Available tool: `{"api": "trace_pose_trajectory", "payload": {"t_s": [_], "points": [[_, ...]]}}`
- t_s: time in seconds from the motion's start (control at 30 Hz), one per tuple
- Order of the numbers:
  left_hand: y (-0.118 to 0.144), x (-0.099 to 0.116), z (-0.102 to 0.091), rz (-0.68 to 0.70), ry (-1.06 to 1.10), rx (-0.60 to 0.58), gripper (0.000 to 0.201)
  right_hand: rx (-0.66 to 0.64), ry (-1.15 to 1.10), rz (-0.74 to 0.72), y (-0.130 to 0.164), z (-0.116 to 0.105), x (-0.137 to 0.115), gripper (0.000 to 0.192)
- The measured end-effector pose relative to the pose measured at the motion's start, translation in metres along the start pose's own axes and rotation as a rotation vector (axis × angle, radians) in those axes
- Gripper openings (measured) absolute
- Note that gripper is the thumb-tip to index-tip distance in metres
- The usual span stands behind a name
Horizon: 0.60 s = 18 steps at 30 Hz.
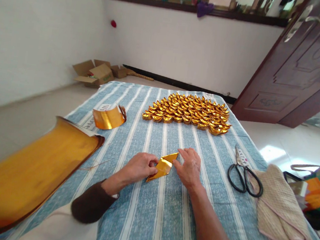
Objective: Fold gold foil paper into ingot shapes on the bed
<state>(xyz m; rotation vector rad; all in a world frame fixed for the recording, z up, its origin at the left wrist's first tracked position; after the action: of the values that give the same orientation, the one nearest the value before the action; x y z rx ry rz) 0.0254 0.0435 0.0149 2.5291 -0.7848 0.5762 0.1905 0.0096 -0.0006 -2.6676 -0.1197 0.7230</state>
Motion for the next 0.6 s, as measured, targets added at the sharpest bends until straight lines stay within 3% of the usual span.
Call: {"api": "trace_pose_trajectory", "payload": {"t_s": [0.1,0.23,0.4,0.6], "points": [[0.000,-0.001,0.001,-0.004,0.008,-0.005,0.017,0.003,0.058,0.016,0.003,0.005,0.000,0.035],[-0.002,-0.003,0.002,0.011,0.034,0.011,0.017,0.004,0.033,0.010,0.002,0.006,-0.002,0.026],[-0.003,-0.007,0.002,0.000,0.110,0.042,0.018,0.005,-0.225,0.021,-0.003,-0.003,-0.002,0.014],[-0.003,-0.009,0.002,0.029,0.235,0.023,0.020,-0.108,-0.524,0.191,-0.001,0.002,-0.004,0.008]]}}
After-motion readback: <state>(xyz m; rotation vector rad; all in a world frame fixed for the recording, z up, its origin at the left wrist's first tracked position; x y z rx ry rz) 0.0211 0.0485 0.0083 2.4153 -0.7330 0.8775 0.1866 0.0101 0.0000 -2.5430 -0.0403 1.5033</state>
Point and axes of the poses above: each hand's wrist, its own y-axis away from the middle knuckle, its own z-axis out of the palm, x = y × z, the point moved 8 cm from there along -y, towards the middle knuckle, and after that the axes turned 9 degrees about -x, right-handed, at the moved point
